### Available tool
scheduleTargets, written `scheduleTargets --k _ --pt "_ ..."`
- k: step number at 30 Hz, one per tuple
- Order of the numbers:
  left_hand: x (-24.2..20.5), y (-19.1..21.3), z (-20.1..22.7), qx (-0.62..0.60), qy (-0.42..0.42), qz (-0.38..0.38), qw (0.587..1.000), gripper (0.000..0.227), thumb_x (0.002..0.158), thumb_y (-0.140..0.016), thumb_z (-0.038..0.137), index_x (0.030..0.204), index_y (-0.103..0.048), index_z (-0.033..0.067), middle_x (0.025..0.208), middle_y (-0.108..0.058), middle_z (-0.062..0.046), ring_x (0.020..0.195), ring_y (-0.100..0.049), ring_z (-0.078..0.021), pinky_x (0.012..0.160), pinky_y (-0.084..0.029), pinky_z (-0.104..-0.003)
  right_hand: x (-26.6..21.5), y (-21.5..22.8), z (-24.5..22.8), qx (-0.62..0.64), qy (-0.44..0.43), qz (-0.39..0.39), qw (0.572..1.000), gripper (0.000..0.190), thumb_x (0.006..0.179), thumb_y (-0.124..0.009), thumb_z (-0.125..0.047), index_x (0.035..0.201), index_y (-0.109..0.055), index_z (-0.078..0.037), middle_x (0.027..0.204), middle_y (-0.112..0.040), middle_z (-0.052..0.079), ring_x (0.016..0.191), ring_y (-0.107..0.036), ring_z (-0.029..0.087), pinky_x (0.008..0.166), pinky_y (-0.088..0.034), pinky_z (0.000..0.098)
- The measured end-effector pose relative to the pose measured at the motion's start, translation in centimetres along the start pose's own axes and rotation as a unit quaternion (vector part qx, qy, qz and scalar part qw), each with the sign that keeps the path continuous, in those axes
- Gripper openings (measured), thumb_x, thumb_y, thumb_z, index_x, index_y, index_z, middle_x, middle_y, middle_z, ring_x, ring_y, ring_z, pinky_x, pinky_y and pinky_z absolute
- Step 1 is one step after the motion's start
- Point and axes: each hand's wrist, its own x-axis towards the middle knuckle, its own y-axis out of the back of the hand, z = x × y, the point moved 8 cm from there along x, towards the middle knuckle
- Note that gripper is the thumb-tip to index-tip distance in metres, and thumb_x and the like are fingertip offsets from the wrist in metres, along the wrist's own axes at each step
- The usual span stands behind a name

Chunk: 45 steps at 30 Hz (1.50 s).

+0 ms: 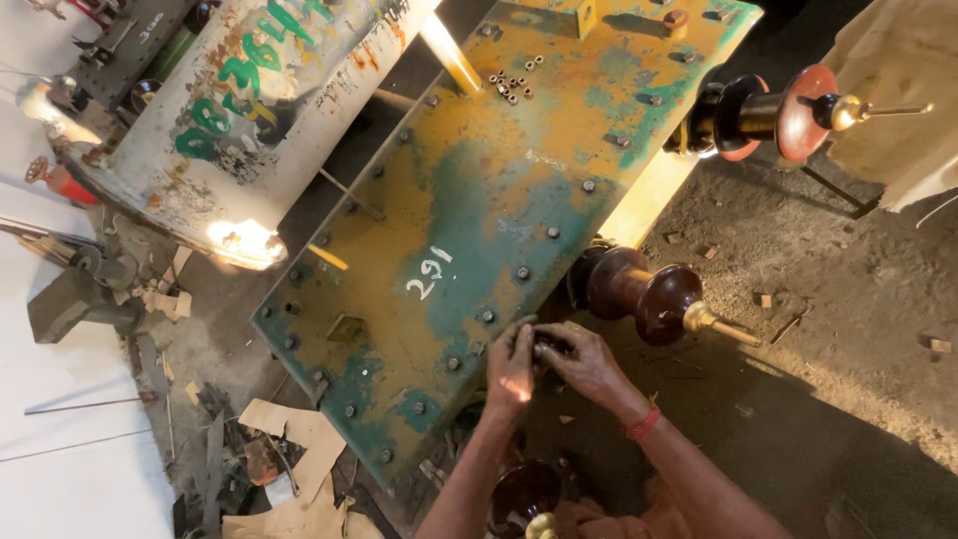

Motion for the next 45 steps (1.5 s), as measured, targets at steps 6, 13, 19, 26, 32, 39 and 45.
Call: scheduleTargets --k 6,13,19,26,32,39,45 --pt "0.2 -1.5 0.9 0.044 0.042 -0.128 0.99 0.035 0.106 -0.051 0.028 0.125 -0.07 0.0048 0.084 -0.069 0.001 0.063 -0.058 -0.0083 0.052 -0.046 -0.026 0.1 0.1 2.7 0.057 0.011 -0.014 0.998 0.022 0.094 -0.068 -0.017 0.108 -0.063 -0.001 0.088 -0.07 0.009 0.081 -0.065 0.018 0.07 -0.057 0.0316" --pt "7.0 -0.1 11.3 0.319 -0.21 0.203 0.902 0.029 0.103 -0.06 0.029 0.098 -0.075 0.0042 0.083 -0.073 -0.016 0.073 -0.073 -0.0325 0.062 -0.052 -0.044 3.8 -6.6 16.5 0.555 -0.24 0.098 0.79 0.017 0.104 -0.061 -0.026 0.1 -0.063 -0.009 0.083 -0.066 0.004 0.065 -0.06 0.018 0.054 -0.047 0.0318" --pt "13.4 -5.3 15.6 0.535 -0.309 0.224 0.754 0.023 0.103 -0.057 0.032 0.105 -0.069 0.0117 0.098 -0.073 -0.016 0.088 -0.07 -0.0411 0.072 -0.055 -0.051 10.2 -10.7 18.5 0.716 -0.23 0.113 0.649 0.015 0.099 -0.059 -0.014 0.108 -0.069 -0.006 0.1 -0.074 0.006 0.087 -0.07 0.02 0.082 -0.058 0.0335" --pt "11.8 -7.1 15.4 0.528 -0.403 0.191 0.723 0.014 0.1 -0.064 0.02 0.109 -0.068 0.0104 0.098 -0.071 -0.013 0.089 -0.069 -0.037 0.071 -0.055 -0.048 10.8 -12.8 18.2 0.757 -0.28 0.08 0.586 0.019 0.099 -0.064 -0.021 0.111 -0.07 -0.009 0.108 -0.074 0.005 0.098 -0.068 0.02 0.09 -0.056 0.0364" --pt "12.6 -7.4 16.2 0.545 -0.365 0.191 0.73 0.012 0.102 -0.064 0.021 0.104 -0.068 0.0095 0.093 -0.069 -0.014 0.083 -0.067 -0.0387 0.068 -0.053 -0.05 10.9 -12.9 18.5 0.778 -0.281 0.057 0.558 0.017 0.095 -0.066 -0.015 0.109 -0.07 -0.007 0.109 -0.075 0.007 0.101 -0.07 0.02 0.095 -0.058 0.0358" --pt "12.1 -7.6 16.5 0.543 -0.375 0.197 0.725 0.015 0.102 -0.064 0.022 0.104 -0.067 0.0082 0.094 -0.069 -0.015 0.081 -0.068 -0.0389 0.067 -0.053 -0.049 10.7 -12.0 17.4 0.748 -0.32 0.068 0.577 0.024 0.097 -0.068 -0.027 0.107 -0.07 -0.005 0.105 -0.074 0.008 0.095 -0.068 0.021 0.087 -0.057 0.0378" --pt "12.3 -7.6 16.6 0.545 -0.382 0.207 0.718 0.016 0.102 -0.065 0.023 0.098 -0.066 0.0076 0.093 -0.069 -0.015 0.08 -0.068 -0.0387 0.067 -0.054 -0.049 11.1 -11.2 17.7 0.738 -0.309 0.031 0.599 0.022 0.089 -0.064 -0.01 0.11 -0.07 -0.004 0.11 -0.076 0.009 0.101 -0.072 0.021 0.094 -0.06 0.0365"
